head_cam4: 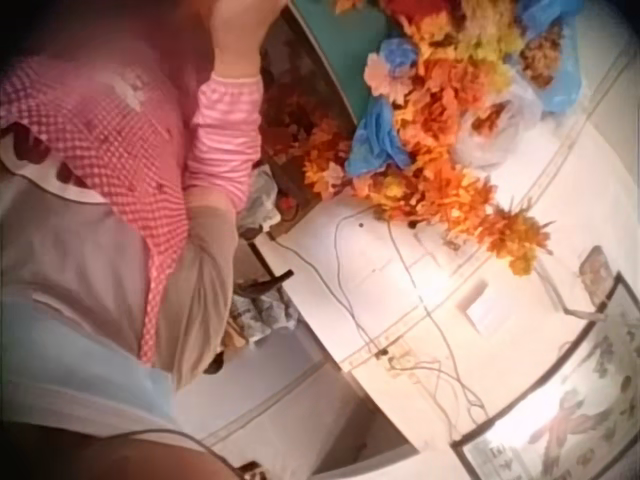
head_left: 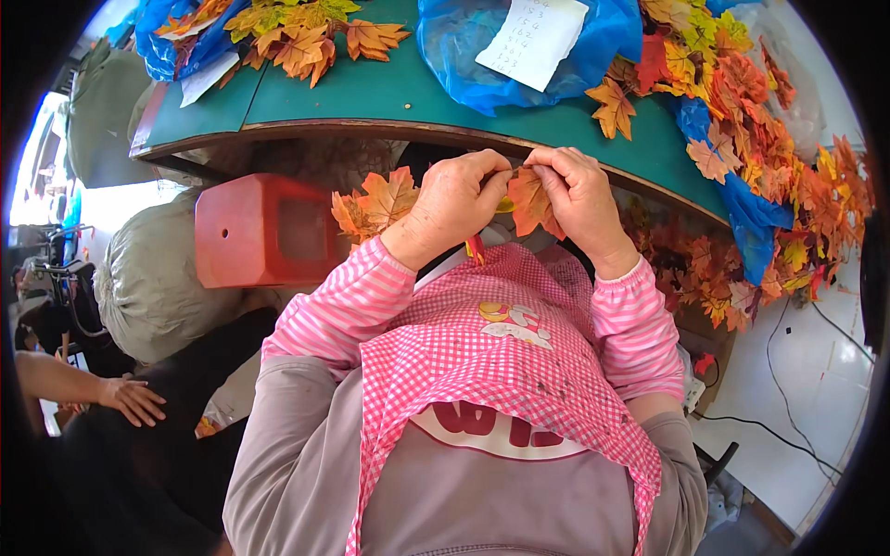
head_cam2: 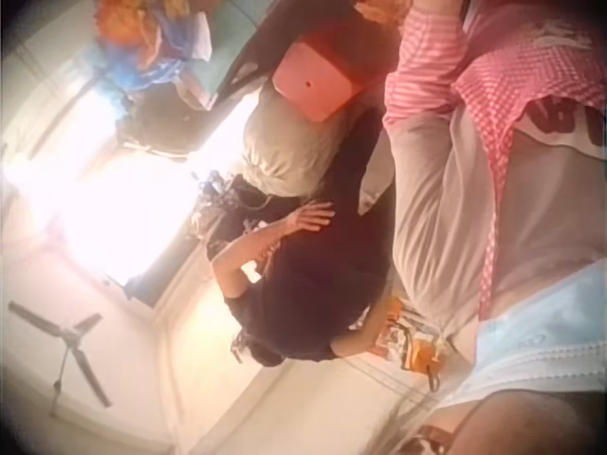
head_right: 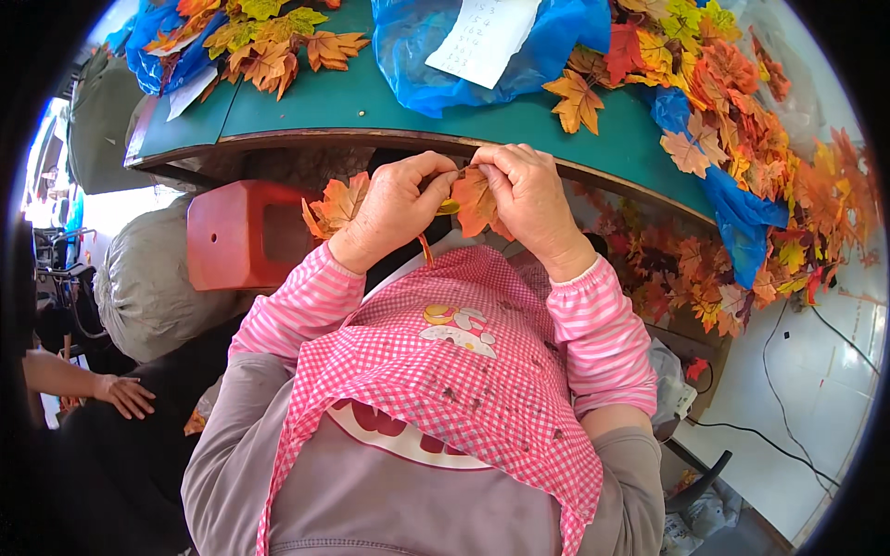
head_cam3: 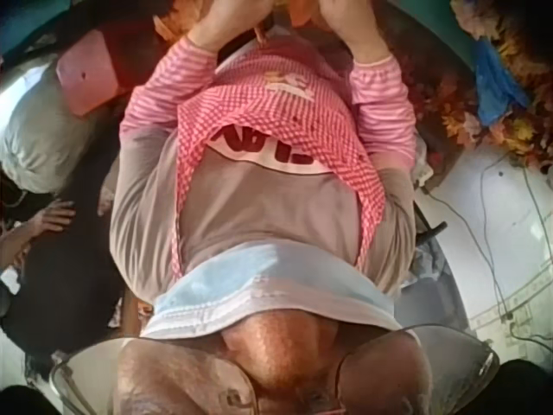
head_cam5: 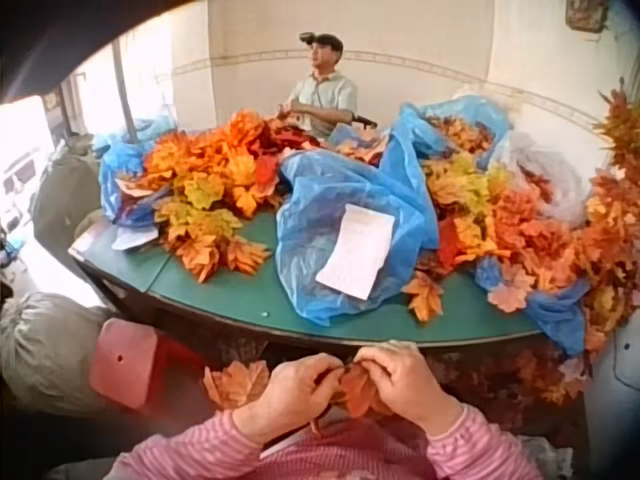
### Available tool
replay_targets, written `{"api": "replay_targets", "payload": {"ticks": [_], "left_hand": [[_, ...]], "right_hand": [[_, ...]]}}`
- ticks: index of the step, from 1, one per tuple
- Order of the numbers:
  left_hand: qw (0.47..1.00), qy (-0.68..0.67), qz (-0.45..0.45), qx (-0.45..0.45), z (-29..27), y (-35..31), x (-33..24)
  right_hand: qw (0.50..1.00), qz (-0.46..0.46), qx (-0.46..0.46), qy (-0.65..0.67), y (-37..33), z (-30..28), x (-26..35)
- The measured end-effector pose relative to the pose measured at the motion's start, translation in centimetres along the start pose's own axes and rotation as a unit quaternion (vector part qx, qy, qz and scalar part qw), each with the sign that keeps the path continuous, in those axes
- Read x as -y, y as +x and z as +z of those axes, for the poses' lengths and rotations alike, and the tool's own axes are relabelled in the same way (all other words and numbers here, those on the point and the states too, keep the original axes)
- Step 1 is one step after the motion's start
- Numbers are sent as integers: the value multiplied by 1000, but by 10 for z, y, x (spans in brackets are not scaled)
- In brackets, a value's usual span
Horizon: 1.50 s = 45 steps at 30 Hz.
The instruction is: Assembling artificial autumn leaves onto plastic stems to create decorative foliage.
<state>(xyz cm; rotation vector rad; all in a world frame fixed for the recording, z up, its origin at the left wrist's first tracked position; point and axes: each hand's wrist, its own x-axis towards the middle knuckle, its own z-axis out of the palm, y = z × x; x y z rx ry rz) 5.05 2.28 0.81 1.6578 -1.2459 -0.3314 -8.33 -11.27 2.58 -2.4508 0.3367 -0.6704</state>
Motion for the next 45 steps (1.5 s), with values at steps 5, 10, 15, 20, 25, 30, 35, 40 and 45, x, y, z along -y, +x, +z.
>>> {"api": "replay_targets", "payload": {"ticks": [5,10,15,20,25,30,35,40,45], "left_hand": [[1000,24,10,9,0,1,0],[1000,5,4,2,4,-5,4],[1000,12,-1,7,4,-7,6],[998,45,36,-2,0,-8,6],[1000,-20,-5,-7,-2,-7,2],[999,-26,-12,16,-2,-10,1],[999,-17,26,39,-6,-12,1],[998,-4,27,54,-5,-14,4],[998,-8,22,56,-1,-22,11]], "right_hand": [[994,-53,-2,-96,-1,3,5],[989,-98,1,-111,-2,8,9],[995,-73,-13,-74,-7,17,8],[998,-53,13,-34,-5,13,11],[999,-6,28,36,1,6,14],[996,26,41,69,-4,7,14],[994,32,48,91,-9,10,12],[993,49,36,104,-13,13,15],[993,44,60,88,-17,21,12]]}}
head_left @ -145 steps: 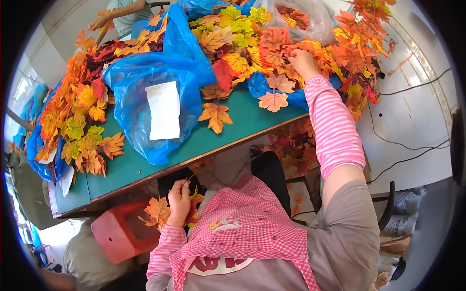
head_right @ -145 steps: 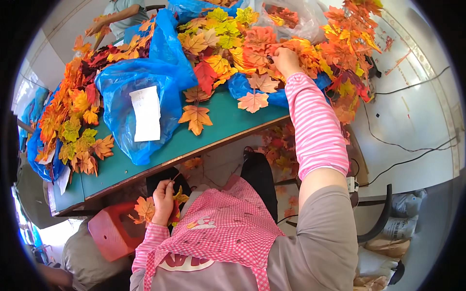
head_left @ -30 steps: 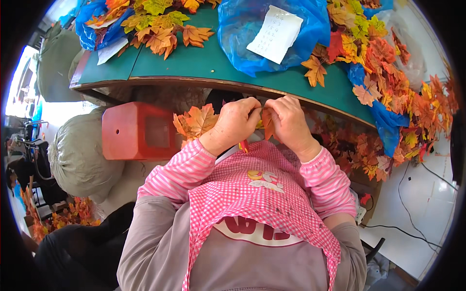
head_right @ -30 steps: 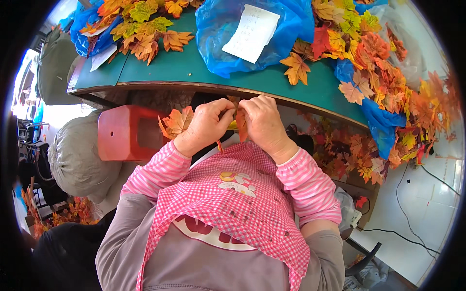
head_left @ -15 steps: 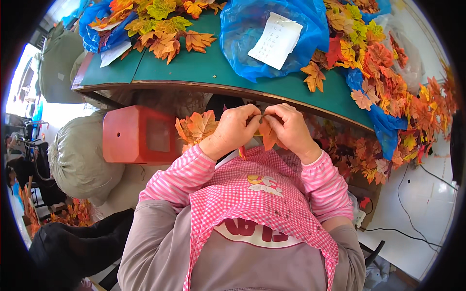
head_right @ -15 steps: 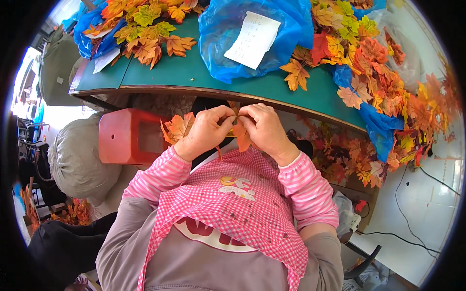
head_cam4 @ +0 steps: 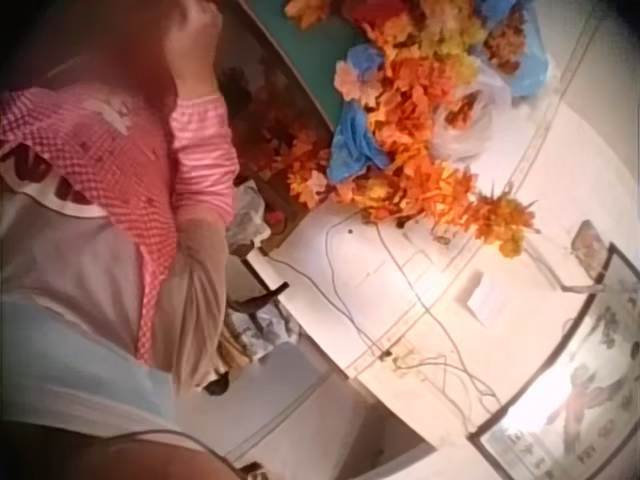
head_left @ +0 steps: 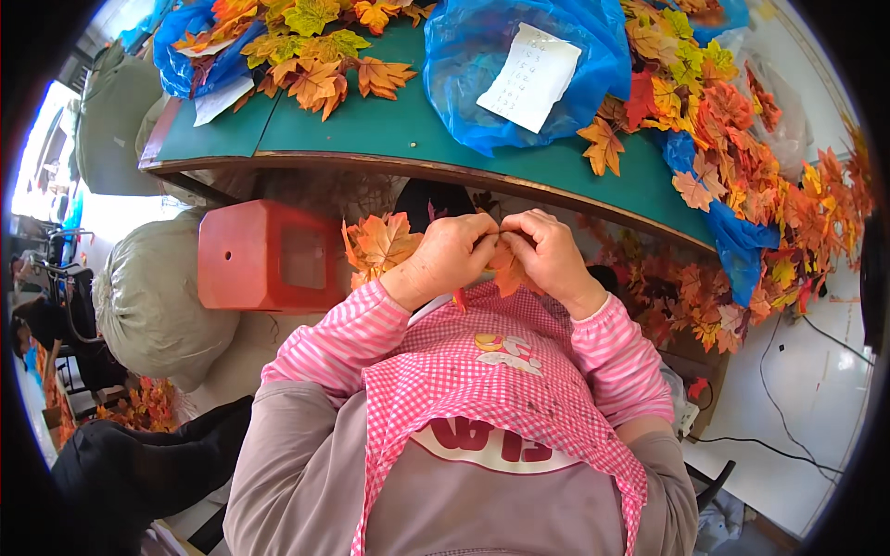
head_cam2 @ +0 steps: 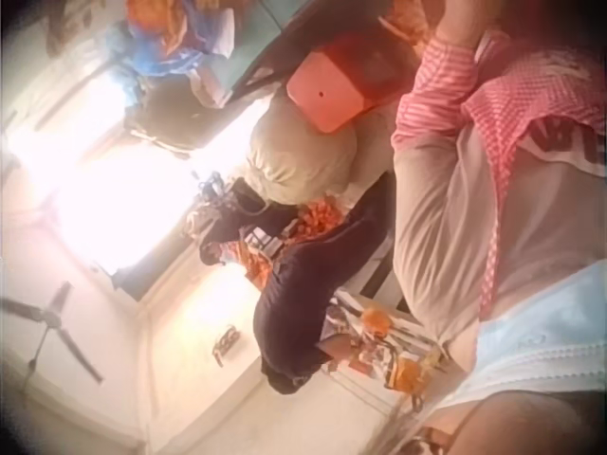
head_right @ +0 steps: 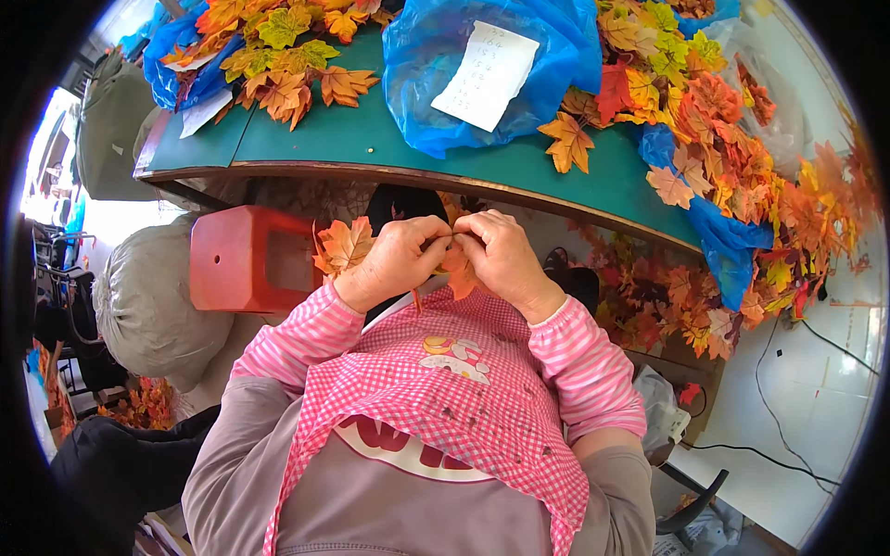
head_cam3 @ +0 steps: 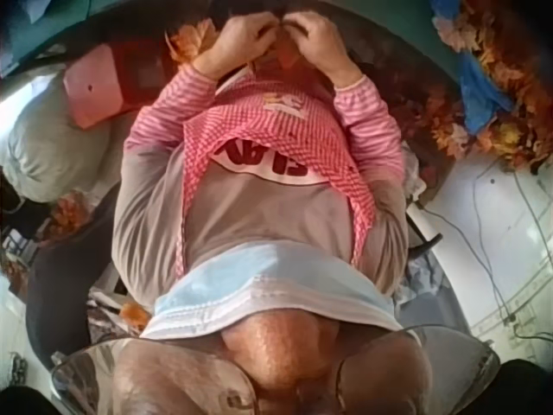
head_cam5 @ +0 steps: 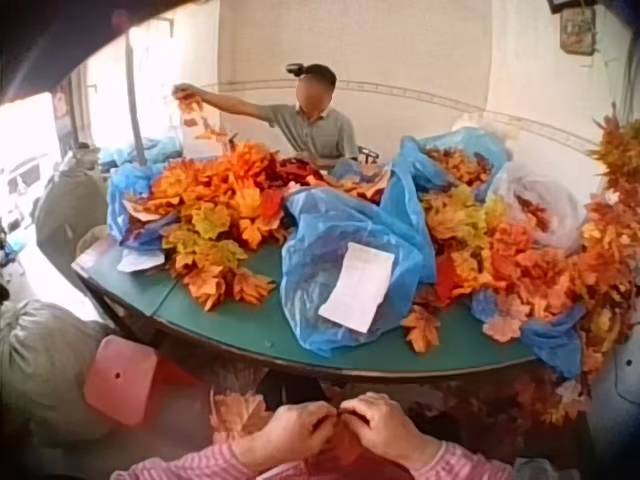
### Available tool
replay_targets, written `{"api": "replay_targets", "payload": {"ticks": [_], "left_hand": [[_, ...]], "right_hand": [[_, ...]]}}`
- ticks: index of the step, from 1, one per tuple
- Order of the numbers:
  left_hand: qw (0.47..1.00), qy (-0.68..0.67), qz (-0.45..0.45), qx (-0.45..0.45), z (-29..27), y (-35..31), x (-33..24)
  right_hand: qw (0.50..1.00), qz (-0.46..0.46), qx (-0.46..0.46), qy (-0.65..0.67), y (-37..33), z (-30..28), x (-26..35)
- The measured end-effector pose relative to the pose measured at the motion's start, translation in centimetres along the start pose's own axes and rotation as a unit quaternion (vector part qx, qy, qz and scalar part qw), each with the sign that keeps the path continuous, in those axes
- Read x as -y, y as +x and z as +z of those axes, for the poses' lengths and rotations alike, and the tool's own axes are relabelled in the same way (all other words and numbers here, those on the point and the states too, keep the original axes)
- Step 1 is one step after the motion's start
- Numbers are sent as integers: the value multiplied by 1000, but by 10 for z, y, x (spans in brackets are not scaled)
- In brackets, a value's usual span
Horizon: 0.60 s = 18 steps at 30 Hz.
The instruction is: Assembling artificial autumn leaves onto plastic stems to create decorative foliage.
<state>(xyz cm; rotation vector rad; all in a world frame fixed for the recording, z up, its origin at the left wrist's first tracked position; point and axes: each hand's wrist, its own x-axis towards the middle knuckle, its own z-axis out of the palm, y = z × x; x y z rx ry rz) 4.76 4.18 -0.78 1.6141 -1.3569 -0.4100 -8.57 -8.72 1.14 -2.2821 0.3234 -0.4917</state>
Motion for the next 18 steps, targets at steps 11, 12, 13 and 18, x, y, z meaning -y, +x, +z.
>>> {"api": "replay_targets", "payload": {"ticks": [11,12,13,18], "left_hand": [[997,20,-77,-18,12,4,9],[993,-32,-108,-28,12,4,9],[985,-86,-142,-37,14,1,11],[949,-264,-152,-83,14,7,29]], "right_hand": [[999,17,-42,-4,4,11,-5],[999,14,-47,-8,6,10,-6],[999,13,-48,-11,4,9,-6],[989,64,-82,109,-11,13,-4]]}}
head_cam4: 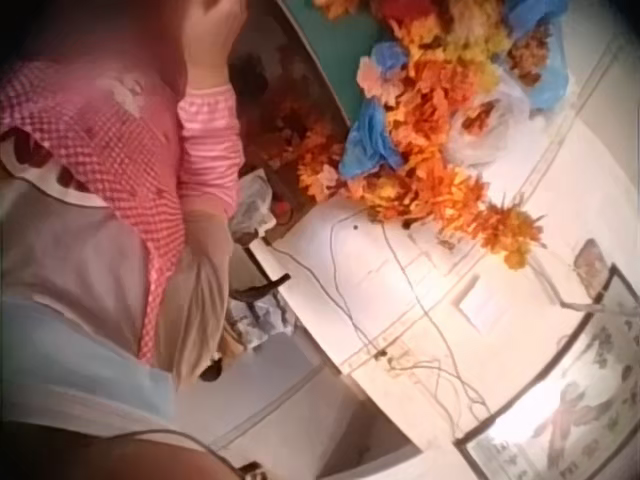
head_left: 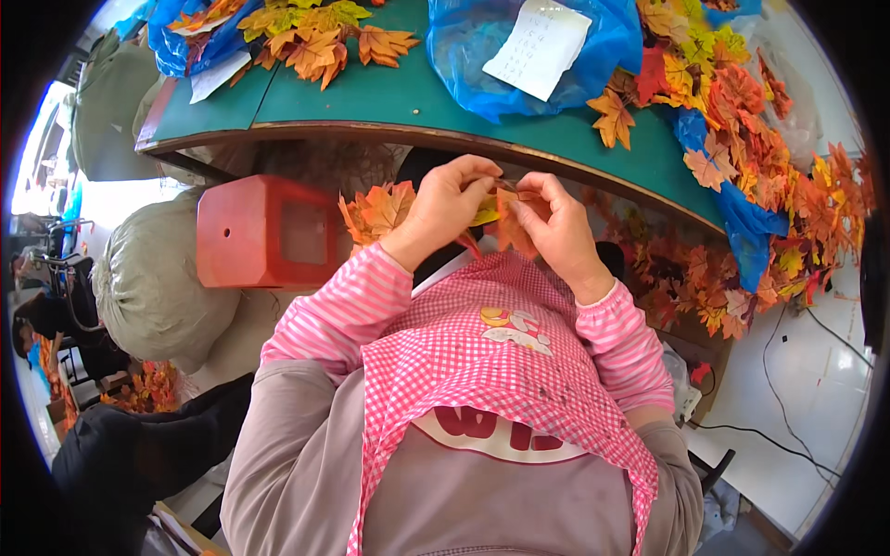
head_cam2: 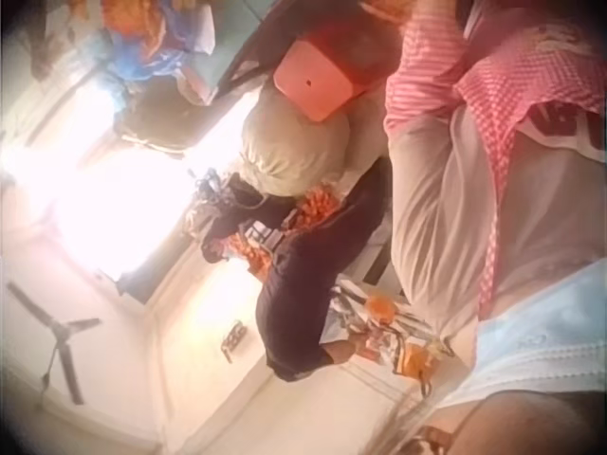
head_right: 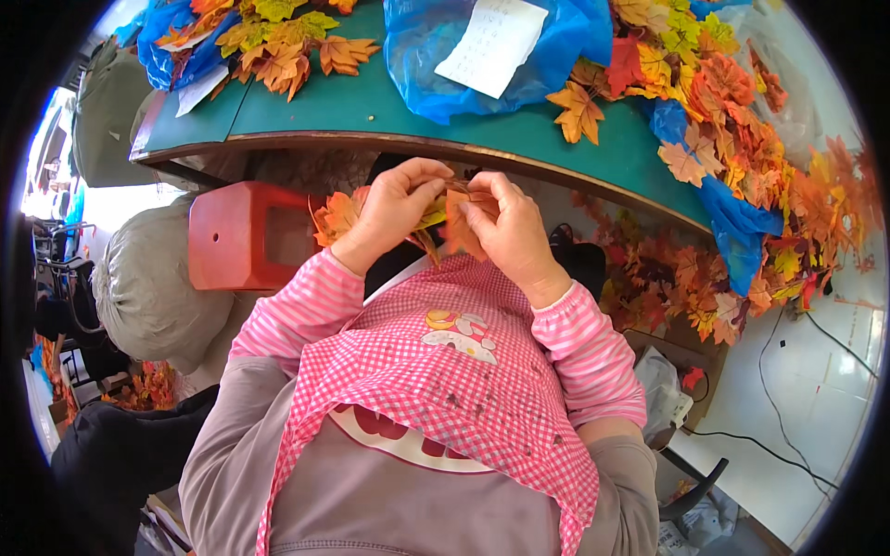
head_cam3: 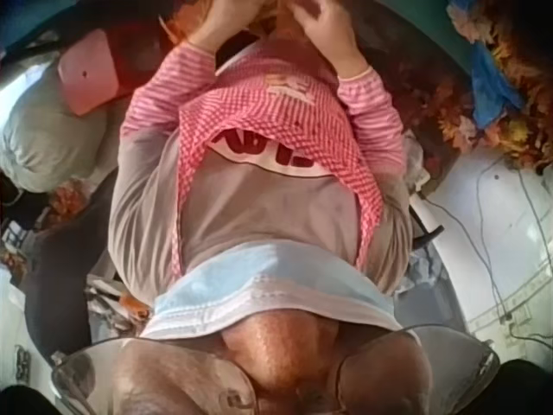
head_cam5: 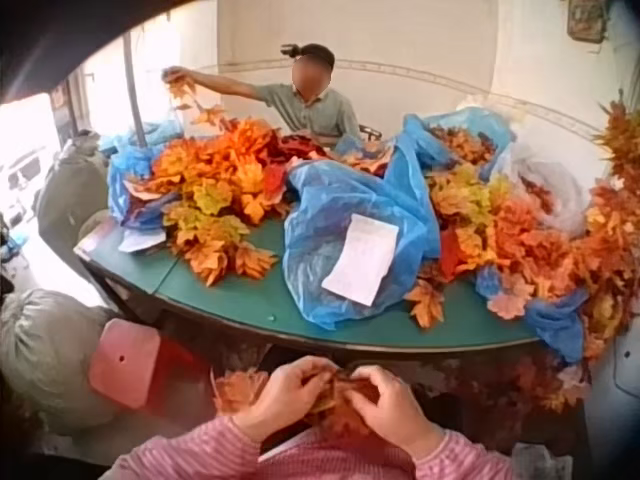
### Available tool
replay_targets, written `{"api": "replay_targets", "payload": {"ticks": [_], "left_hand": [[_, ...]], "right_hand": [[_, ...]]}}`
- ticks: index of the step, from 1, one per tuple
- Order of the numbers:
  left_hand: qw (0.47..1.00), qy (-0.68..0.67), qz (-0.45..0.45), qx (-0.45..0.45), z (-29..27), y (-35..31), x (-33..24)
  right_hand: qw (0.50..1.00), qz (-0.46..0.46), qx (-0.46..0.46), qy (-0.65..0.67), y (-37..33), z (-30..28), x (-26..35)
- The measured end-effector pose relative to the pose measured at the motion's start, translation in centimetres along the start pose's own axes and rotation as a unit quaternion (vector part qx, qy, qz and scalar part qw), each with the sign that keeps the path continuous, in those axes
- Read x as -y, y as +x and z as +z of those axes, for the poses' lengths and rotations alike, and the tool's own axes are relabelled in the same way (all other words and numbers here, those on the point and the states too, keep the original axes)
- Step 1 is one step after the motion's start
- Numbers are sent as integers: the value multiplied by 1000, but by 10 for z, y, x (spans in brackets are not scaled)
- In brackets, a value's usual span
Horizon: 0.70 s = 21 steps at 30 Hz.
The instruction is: Assembling artificial autumn leaves onto plastic stems to create decorative foliage.
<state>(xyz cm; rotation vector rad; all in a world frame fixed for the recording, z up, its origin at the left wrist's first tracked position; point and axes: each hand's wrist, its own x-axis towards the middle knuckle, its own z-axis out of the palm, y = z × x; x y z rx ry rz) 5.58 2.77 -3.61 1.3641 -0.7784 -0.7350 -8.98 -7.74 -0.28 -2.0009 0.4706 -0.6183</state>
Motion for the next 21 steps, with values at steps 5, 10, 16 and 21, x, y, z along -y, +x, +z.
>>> {"api": "replay_targets", "payload": {"ticks": [5,10,16,21], "left_hand": [[978,-151,-134,43,-9,-5,-21],[984,-99,-130,68,-17,-9,-22],[987,-89,-73,115,-17,-7,-24],[993,28,-9,111,-20,-15,-31]], "right_hand": [[967,-132,36,-216,-21,9,8],[971,-148,88,-166,-17,-8,13],[998,-55,-23,-32,10,-21,12],[995,17,100,11,10,-21,-4]]}}
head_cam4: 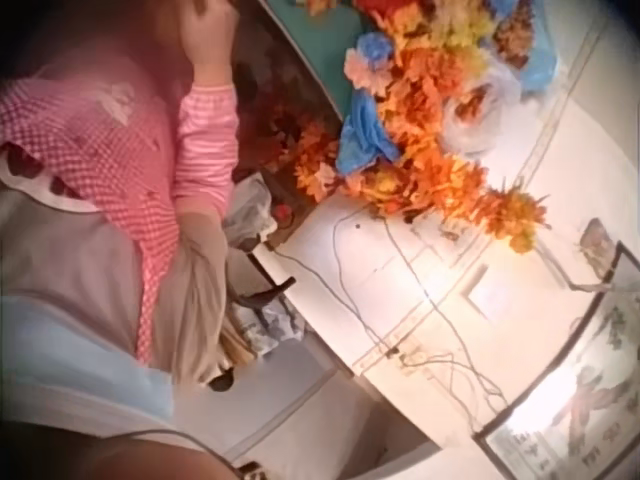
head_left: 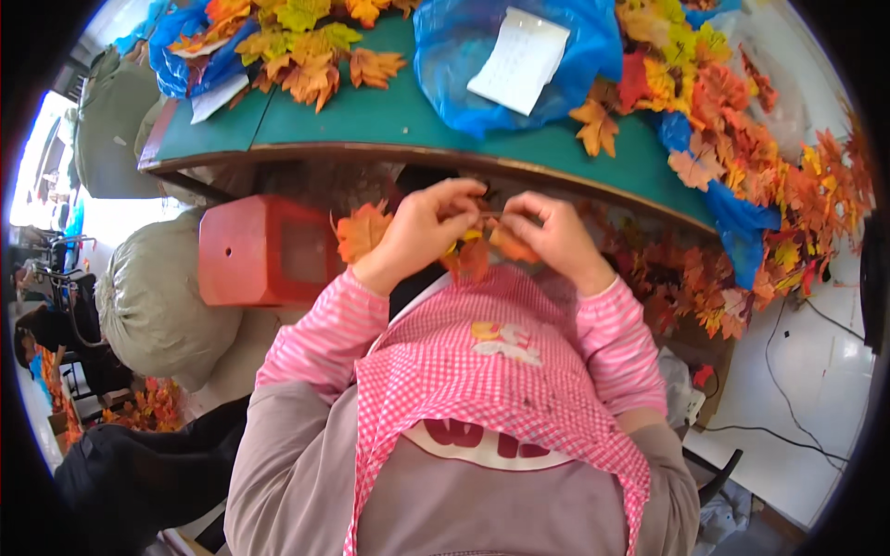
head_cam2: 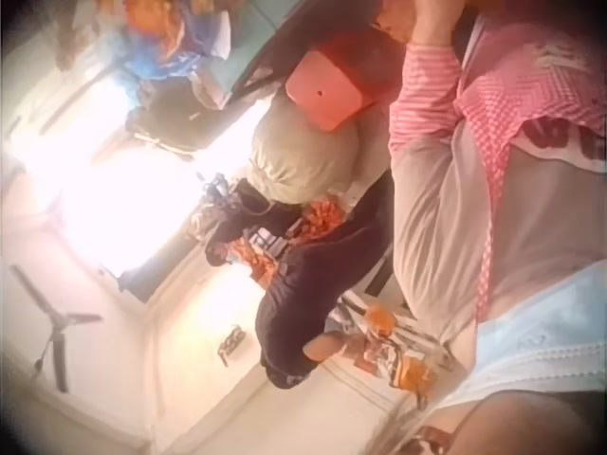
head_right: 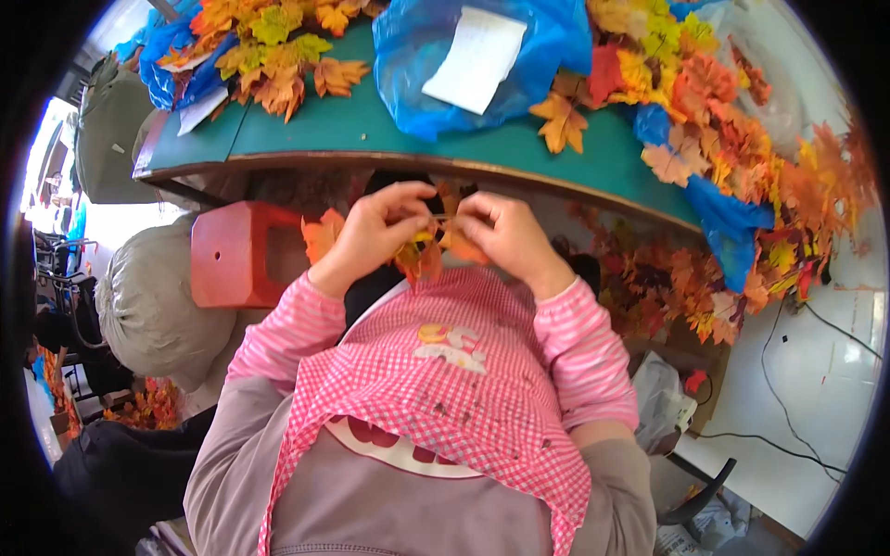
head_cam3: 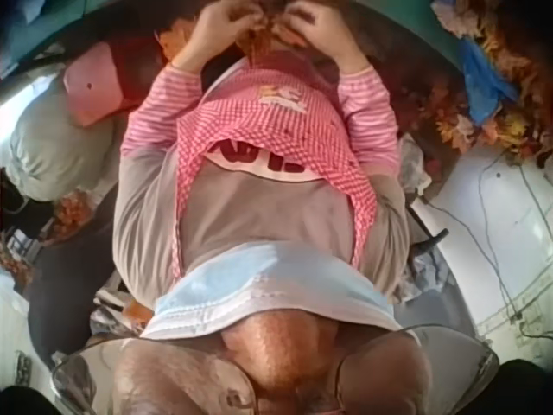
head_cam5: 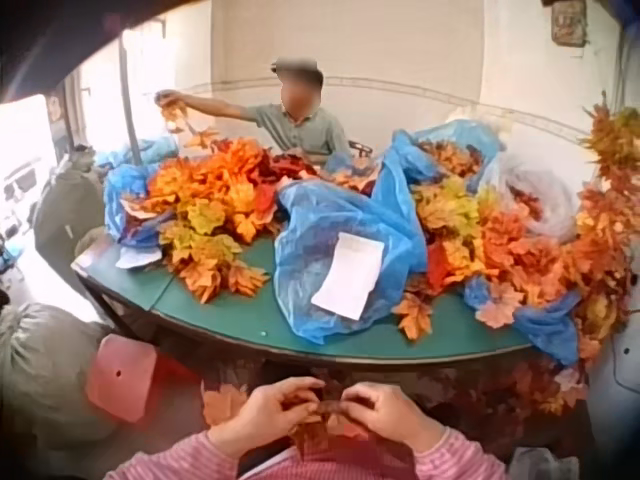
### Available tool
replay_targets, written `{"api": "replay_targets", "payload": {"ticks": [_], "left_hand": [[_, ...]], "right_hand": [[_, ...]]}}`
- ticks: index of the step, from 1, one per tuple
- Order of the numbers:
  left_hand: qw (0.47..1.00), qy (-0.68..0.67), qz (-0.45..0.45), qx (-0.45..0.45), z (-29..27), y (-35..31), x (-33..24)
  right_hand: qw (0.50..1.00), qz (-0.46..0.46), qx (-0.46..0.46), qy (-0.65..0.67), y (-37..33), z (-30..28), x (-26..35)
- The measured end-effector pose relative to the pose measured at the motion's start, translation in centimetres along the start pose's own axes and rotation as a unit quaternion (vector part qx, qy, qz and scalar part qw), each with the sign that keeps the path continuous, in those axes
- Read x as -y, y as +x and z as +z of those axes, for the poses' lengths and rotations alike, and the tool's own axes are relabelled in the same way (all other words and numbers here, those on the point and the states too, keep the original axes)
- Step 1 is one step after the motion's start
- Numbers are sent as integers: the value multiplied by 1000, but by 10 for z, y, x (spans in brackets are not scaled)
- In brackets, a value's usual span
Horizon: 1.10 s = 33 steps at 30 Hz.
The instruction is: Assembling artificial autumn leaves onto plastic stems to create decorative foliage.
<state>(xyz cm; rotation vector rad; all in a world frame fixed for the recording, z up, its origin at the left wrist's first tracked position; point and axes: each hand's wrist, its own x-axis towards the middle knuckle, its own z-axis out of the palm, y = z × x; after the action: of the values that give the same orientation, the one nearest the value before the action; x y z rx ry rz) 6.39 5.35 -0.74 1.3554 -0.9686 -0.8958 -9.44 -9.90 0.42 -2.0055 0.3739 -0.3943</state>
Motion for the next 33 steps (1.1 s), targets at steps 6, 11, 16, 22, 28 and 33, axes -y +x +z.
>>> {"api": "replay_targets", "payload": {"ticks": [6,11,16,22,28,33], "left_hand": [[975,197,86,-54,3,-4,-16],[921,330,193,-79,3,1,-18],[947,243,178,-111,0,-2,-18],[946,15,170,-275,-47,-5,-1],[940,45,77,-328,-78,-36,10],[935,50,54,-347,-86,-42,17]], "right_hand": [[998,48,-6,39,-6,3,18],[984,74,15,161,-4,4,14],[968,107,19,224,0,2,5],[994,48,-44,87,-1,-14,-15],[996,72,-36,48,-6,-22,-34],[995,83,-33,38,-7,-21,-39]]}}
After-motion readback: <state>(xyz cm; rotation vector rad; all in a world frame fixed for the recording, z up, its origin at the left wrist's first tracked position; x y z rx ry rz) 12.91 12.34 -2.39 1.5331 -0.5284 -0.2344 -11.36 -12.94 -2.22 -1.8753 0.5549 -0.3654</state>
